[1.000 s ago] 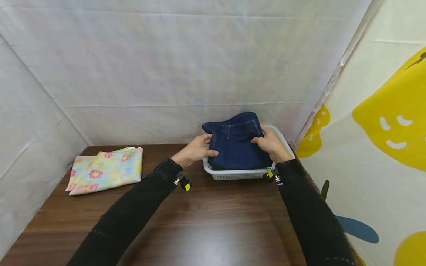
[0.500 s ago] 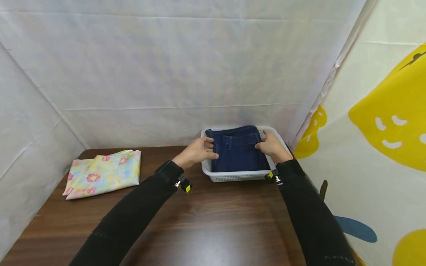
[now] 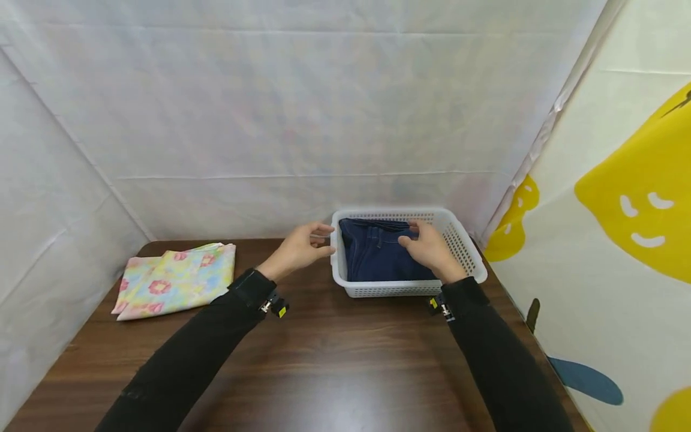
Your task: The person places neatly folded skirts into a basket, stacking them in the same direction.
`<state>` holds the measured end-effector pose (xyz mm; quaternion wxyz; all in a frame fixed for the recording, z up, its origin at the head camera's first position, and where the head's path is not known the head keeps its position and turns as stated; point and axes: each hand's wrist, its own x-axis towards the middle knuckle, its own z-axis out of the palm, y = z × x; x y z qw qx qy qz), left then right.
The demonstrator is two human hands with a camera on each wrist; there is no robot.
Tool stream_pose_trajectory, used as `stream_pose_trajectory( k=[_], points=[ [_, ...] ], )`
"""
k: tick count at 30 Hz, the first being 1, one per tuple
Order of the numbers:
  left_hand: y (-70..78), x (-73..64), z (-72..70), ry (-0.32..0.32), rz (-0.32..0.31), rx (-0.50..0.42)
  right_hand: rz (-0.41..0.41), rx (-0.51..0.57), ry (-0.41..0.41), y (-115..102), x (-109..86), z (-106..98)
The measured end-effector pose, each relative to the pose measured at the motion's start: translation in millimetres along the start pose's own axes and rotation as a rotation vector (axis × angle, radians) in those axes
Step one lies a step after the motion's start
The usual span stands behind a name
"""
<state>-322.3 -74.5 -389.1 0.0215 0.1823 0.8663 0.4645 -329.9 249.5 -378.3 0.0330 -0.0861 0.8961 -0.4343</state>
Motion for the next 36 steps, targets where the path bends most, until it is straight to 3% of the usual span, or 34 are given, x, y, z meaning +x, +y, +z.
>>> stream_pose_trajectory(
  k=[9, 22, 31, 36],
  points=[
    [-38.8, -27.4, -29.2, 0.055, -0.039, 0.070, -0.121, -0.075, -0.004, -22, -13.8, 28],
    [-81.6, -67.0, -65.0, 0.073, -0.118, 0.173, -0.338, -0.284, 0.024, -26, -24.7, 64],
    [-115.3, -90.2, -91.1, 0.115, -0.150, 0.259, -0.516, -0.309, 0.016, -33, -28.9, 89],
    [-134.1, -100.5, -106.7, 0.167, -0.151, 0.316, -0.574, -0.336, -0.003, -39, -28.7, 100]
  ],
)
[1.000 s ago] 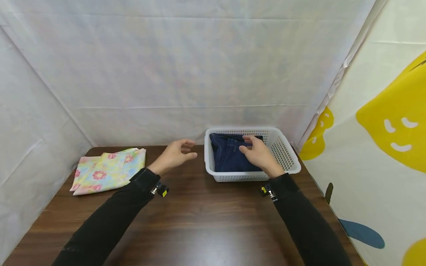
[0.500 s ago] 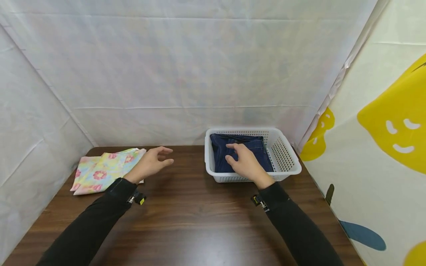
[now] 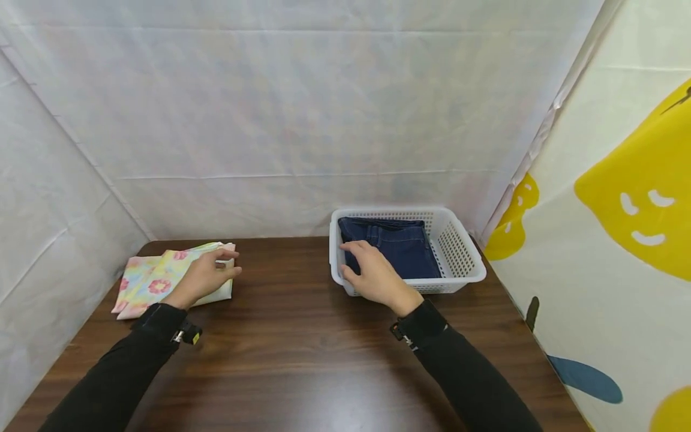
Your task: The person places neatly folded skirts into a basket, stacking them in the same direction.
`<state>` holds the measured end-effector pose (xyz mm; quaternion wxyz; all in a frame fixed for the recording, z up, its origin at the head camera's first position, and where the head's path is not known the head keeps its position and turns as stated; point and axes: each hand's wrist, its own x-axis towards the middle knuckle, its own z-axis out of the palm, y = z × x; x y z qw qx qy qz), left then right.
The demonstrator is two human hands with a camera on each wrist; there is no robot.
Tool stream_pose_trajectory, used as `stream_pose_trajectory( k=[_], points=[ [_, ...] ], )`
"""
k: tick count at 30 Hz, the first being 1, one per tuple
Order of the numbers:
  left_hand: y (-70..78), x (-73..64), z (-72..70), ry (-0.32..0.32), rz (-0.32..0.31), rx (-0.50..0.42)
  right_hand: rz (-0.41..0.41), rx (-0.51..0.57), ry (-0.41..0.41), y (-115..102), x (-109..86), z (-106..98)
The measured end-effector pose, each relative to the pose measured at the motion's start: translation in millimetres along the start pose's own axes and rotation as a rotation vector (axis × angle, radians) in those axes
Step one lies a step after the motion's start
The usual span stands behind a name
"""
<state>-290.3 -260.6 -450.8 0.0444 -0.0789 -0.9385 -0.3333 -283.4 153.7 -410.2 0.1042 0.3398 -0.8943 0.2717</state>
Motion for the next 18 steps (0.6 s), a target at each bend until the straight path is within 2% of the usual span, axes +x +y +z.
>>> stream_pose_trajectory(
  k=[7, 9, 12, 15, 18],
  points=[
    [-36.0, -12.6, -18.6, 0.080, -0.016, 0.076, -0.054, -0.034, -0.022, -9, 5.9, 16],
    [-45.0, -16.7, -24.1, 0.088, -0.046, 0.103, -0.063, -0.039, -0.038, -13, 6.6, 20],
    [-56.8, -22.7, -31.4, 0.062, -0.136, 0.153, -0.090, -0.069, -0.057, -17, 8.9, 26],
    [-64.8, -28.4, -36.3, -0.009, -0.229, 0.190, -0.125, -0.118, -0.063, -22, 12.4, 32],
    [-69.4, -31.0, -37.5, -0.048, -0.260, 0.204, -0.167, -0.159, -0.046, -26, 17.0, 39]
  ],
)
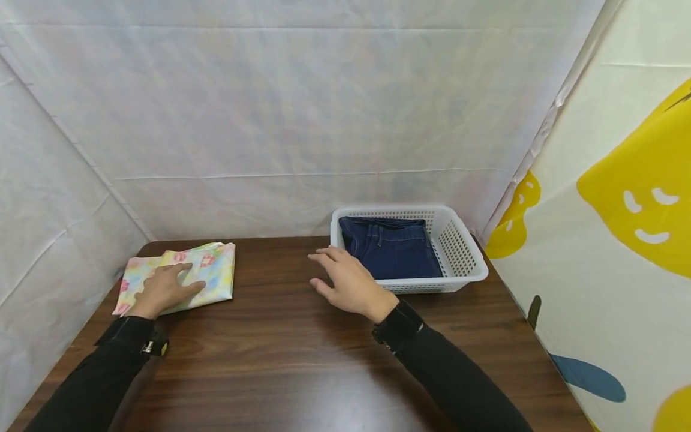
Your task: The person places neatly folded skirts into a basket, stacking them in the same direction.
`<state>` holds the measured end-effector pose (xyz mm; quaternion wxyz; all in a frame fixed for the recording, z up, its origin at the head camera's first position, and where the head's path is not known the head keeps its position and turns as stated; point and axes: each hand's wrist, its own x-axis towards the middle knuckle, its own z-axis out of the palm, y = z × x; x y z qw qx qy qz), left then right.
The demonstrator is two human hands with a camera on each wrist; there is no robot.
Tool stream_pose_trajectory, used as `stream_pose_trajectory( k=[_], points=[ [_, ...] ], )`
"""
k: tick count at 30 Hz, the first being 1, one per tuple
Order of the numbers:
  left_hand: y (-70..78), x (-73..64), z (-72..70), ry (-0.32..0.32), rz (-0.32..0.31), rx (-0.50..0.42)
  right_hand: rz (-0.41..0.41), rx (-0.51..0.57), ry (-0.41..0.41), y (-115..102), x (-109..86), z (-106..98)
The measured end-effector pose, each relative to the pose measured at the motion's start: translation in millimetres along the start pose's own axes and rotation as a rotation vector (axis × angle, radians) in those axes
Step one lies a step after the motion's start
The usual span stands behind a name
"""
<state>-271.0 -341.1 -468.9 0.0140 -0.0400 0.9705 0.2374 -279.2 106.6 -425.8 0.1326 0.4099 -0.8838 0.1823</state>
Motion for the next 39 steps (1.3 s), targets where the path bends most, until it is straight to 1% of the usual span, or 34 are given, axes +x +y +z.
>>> stream_pose_trajectory(
  k=[4, 8, 12, 17, 22, 28, 34, 37, 39],
  points=[
    [-1.8, -1.5, 2.1, -0.019, 0.012, 0.008, -0.064, -0.042, 0.028, -7, 8.0, 8],
    [2.5, -5.1, 4.6, -0.045, 0.045, 0.023, -0.106, -0.068, 0.024, -17, 12.7, 14],
    [11.7, -10.8, 7.2, -0.045, 0.076, 0.039, -0.127, -0.071, -0.015, -28, 16.0, 20],
    [27.2, -18.6, 9.7, -0.040, 0.114, 0.037, -0.169, -0.057, -0.063, -42, 21.9, 31],
    [40.4, -24.2, 15.0, -0.029, 0.170, 0.021, -0.180, -0.051, -0.129, -55, 27.9, 45],
    [53.1, -32.0, 23.6, -0.017, 0.242, 0.034, -0.159, -0.023, -0.268, -69, 31.9, 57],
    [70.9, -39.2, 28.2, -0.019, 0.269, 0.084, -0.139, -0.018, -0.372, -76, 31.8, 64],
    [78.1, -42.6, 30.9, -0.038, 0.284, 0.090, -0.137, -0.010, -0.399, -76, 29.4, 67],
    [81.9, -45.2, 32.9, -0.044, 0.286, 0.106, -0.138, 0.001, -0.402, -74, 27.0, 68]
  ],
)
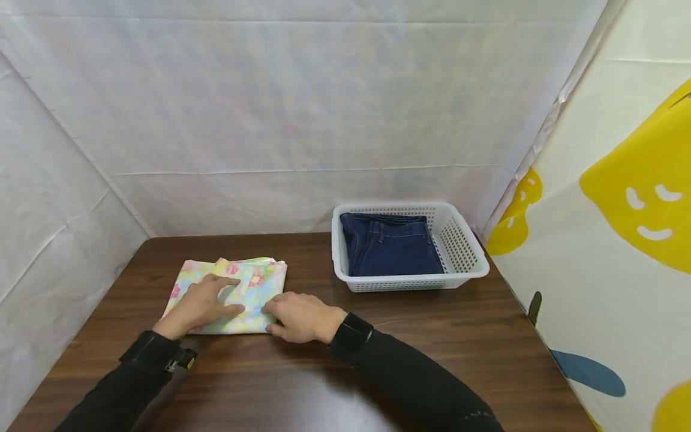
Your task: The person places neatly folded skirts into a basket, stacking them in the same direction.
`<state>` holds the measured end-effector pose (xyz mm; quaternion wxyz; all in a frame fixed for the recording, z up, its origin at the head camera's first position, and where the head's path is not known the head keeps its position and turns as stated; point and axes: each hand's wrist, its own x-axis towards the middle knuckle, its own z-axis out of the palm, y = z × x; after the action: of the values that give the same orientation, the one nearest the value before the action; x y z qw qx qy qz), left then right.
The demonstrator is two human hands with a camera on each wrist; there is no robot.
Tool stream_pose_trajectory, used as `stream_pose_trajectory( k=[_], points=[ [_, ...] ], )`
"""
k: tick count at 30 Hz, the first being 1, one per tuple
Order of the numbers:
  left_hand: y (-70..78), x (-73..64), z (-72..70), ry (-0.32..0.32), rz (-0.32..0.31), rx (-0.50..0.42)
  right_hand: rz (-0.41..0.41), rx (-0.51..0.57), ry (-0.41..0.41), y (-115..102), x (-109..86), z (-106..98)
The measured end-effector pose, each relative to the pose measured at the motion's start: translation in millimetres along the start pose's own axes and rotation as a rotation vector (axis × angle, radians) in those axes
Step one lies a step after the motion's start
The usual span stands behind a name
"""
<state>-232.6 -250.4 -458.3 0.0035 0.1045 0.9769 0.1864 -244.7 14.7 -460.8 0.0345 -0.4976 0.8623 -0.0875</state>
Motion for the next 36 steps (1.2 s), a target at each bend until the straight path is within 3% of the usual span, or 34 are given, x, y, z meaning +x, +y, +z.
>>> stream_pose_trajectory(
  k=[7, 16, 22, 24, 31, 36],
  points=[
    [13.0, -6.6, 0.0, -0.052, 0.002, 0.023, -0.010, 0.024, 0.044, 7, -17.9, 3],
    [28.3, -15.2, 0.0, -0.130, 0.092, -0.192, -0.010, 0.001, 0.054, 16, -51.8, 0],
    [36.1, -20.9, 1.8, -0.129, 0.112, -0.265, 0.009, 0.034, 0.066, 17, -79.3, -4],
    [37.9, -21.6, 3.5, -0.125, 0.112, -0.267, 0.022, 0.049, 0.063, 17, -88.4, -5],
    [53.9, -21.2, 14.4, -0.108, 0.141, -0.150, 0.078, 0.115, 0.068, 23, -115.5, -11],
    [70.8, -22.5, 21.4, -0.142, 0.200, -0.169, 0.075, 0.166, 0.081, 34, -131.6, -19]
  ],
)
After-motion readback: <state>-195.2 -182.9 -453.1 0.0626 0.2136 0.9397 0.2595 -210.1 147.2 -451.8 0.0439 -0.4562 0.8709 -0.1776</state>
